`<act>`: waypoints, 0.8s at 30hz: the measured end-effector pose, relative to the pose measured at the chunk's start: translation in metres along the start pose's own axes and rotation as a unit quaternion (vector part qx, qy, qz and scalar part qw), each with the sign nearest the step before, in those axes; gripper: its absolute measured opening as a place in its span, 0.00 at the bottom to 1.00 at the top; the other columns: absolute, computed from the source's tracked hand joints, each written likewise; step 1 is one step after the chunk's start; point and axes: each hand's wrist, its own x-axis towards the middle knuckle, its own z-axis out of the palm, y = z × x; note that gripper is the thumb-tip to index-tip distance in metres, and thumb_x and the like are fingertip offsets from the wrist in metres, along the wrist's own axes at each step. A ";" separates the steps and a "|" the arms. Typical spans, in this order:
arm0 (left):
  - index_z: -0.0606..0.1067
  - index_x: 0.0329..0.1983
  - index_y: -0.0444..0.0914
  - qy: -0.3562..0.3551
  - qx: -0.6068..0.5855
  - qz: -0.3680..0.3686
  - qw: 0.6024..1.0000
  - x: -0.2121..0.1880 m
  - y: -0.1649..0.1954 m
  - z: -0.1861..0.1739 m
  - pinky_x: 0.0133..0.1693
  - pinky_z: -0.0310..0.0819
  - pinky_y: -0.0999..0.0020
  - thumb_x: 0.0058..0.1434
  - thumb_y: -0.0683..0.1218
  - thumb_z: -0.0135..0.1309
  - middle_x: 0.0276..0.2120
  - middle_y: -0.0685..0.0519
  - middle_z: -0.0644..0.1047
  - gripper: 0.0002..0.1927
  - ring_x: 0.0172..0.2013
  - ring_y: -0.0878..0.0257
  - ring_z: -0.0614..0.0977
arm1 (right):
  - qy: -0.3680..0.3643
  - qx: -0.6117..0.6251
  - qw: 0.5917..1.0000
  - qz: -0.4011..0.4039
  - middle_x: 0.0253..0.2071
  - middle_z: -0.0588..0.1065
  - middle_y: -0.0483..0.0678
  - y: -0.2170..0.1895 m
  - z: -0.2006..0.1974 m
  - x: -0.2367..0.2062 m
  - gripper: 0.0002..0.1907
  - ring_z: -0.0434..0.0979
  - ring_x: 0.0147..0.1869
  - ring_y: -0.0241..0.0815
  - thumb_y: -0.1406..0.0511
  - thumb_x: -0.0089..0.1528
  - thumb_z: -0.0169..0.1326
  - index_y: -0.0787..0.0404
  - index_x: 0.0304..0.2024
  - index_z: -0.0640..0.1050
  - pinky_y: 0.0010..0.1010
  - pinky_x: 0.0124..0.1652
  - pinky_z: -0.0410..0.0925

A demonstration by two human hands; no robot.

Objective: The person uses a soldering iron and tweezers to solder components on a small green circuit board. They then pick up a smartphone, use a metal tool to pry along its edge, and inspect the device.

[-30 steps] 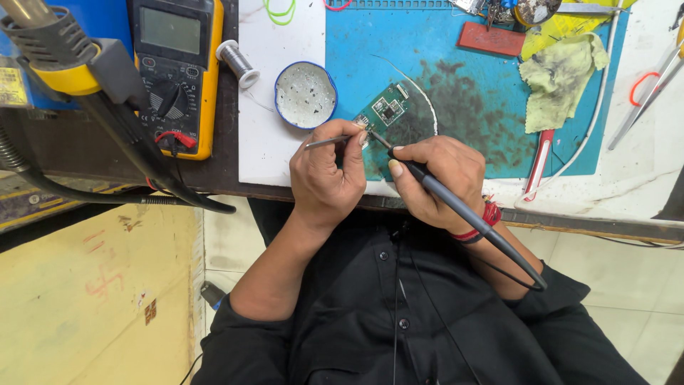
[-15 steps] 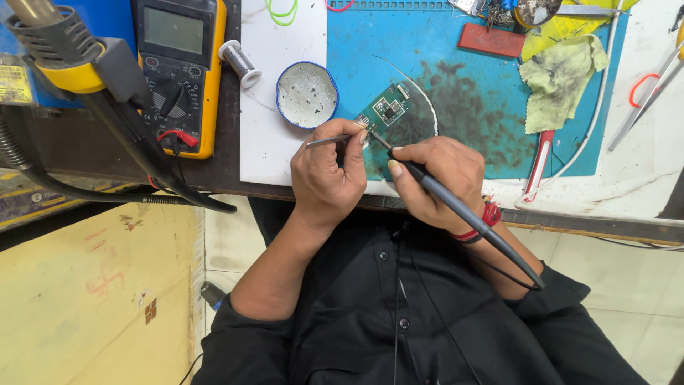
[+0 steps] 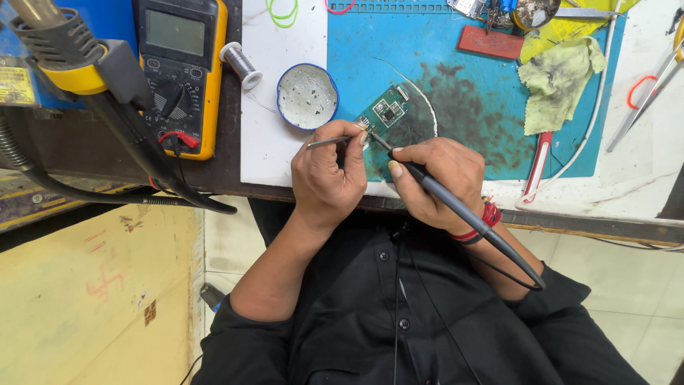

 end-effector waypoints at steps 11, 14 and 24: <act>0.73 0.45 0.37 -0.003 -0.001 -0.001 1.000 0.001 0.002 -0.001 0.35 0.77 0.67 0.70 0.39 0.58 0.36 0.51 0.80 0.06 0.30 0.61 0.82 | -0.003 0.000 1.000 0.006 0.33 0.78 0.52 -0.002 -0.001 0.001 0.08 0.79 0.33 0.49 0.71 0.61 0.64 0.65 0.41 0.77 0.35 0.36 0.70; 0.73 0.45 0.37 -0.005 0.000 -0.003 1.000 0.001 0.002 -0.001 0.35 0.77 0.67 0.69 0.39 0.58 0.36 0.51 0.80 0.06 0.30 0.61 0.82 | -0.001 0.001 1.000 0.005 0.33 0.78 0.52 -0.002 -0.001 0.001 0.08 0.79 0.33 0.49 0.71 0.61 0.64 0.65 0.41 0.77 0.35 0.35 0.69; 0.73 0.45 0.37 -0.003 -0.003 -0.002 1.000 0.002 0.004 -0.001 0.35 0.77 0.68 0.69 0.39 0.58 0.36 0.52 0.80 0.06 0.30 0.61 0.83 | 0.004 0.001 1.000 0.005 0.33 0.78 0.52 -0.004 -0.002 0.001 0.08 0.79 0.33 0.48 0.72 0.62 0.64 0.65 0.41 0.77 0.34 0.35 0.69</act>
